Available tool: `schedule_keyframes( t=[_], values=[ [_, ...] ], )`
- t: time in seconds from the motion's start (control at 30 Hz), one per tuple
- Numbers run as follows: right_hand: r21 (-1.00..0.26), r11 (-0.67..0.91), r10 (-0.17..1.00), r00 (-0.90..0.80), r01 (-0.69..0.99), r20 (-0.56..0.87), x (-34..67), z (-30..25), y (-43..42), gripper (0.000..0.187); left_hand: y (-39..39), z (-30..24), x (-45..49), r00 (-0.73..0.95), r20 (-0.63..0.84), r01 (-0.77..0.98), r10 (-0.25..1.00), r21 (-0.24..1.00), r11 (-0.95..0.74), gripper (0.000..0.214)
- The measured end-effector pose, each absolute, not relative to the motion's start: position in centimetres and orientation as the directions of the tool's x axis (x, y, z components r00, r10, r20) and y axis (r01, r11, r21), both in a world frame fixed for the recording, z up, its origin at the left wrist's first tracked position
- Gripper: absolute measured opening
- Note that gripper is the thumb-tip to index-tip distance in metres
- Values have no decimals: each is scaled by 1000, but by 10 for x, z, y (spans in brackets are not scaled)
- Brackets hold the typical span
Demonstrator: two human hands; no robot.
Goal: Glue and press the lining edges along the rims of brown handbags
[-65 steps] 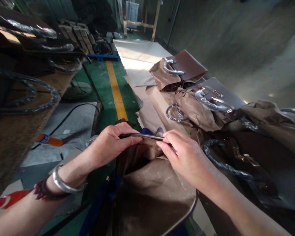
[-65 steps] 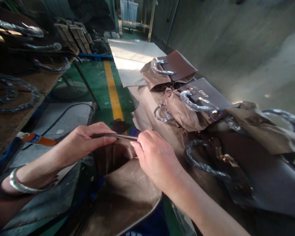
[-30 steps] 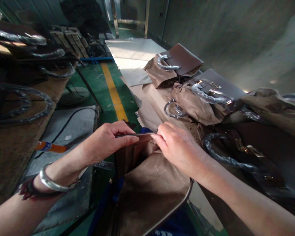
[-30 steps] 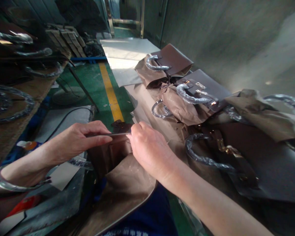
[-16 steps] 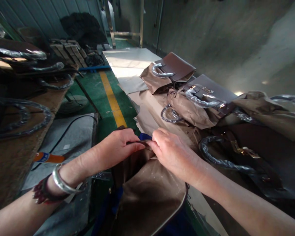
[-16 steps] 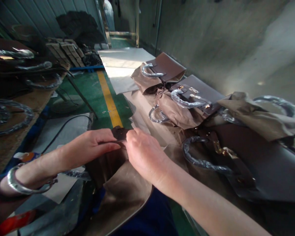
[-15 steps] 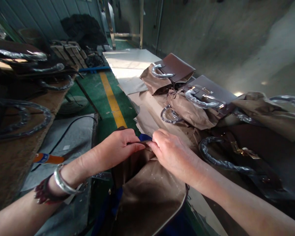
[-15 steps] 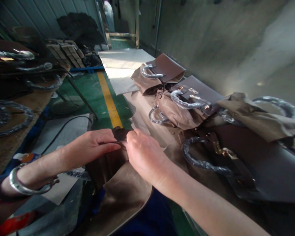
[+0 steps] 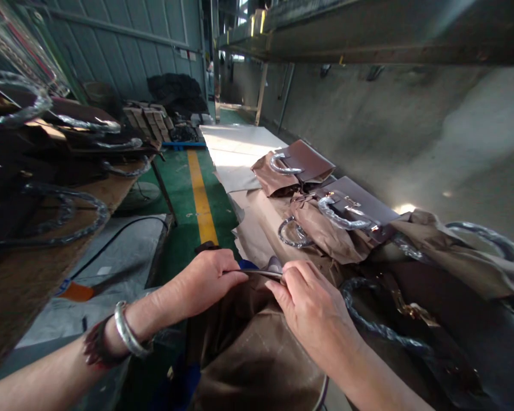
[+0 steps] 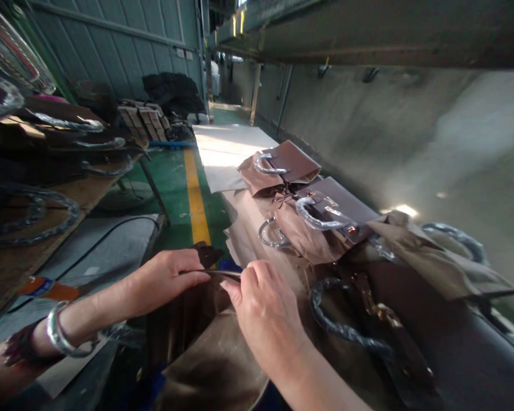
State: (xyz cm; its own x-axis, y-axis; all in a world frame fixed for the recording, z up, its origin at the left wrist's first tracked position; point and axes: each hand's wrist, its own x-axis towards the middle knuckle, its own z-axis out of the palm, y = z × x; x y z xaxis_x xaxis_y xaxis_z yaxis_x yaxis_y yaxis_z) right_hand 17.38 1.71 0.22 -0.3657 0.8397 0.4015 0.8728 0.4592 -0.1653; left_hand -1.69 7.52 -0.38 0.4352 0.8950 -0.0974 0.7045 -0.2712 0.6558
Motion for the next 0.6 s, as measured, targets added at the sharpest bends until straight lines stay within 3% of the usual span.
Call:
schedule_keyframes(
  t=[0.1, 0.23, 0.3, 0.4, 0.6],
  values=[
    [-271, 446, 851, -310, 853, 423, 183, 3, 2, 20, 75, -2, -19, 405, -94, 723, 910, 642, -256, 27],
    [-387, 349, 923, -242, 854, 299, 193, -10, -13, 64, 69, 9, -20, 394, -83, 751, 915, 603, -269, 25],
    [-507, 262, 962, -178, 821, 209, 197, -18, -14, 76, 65, 16, -20, 372, -69, 776, 926, 570, -270, 24],
    [-671, 206, 978, -137, 713, 154, 201, -26, -9, 75, 63, 28, -21, 344, -36, 823, 938, 492, -283, 24],
    [-806, 237, 968, -197, 543, 152, 214, -8, 9, 65, 70, 77, -31, 423, 109, 834, 899, 341, -434, 27]
  ],
)
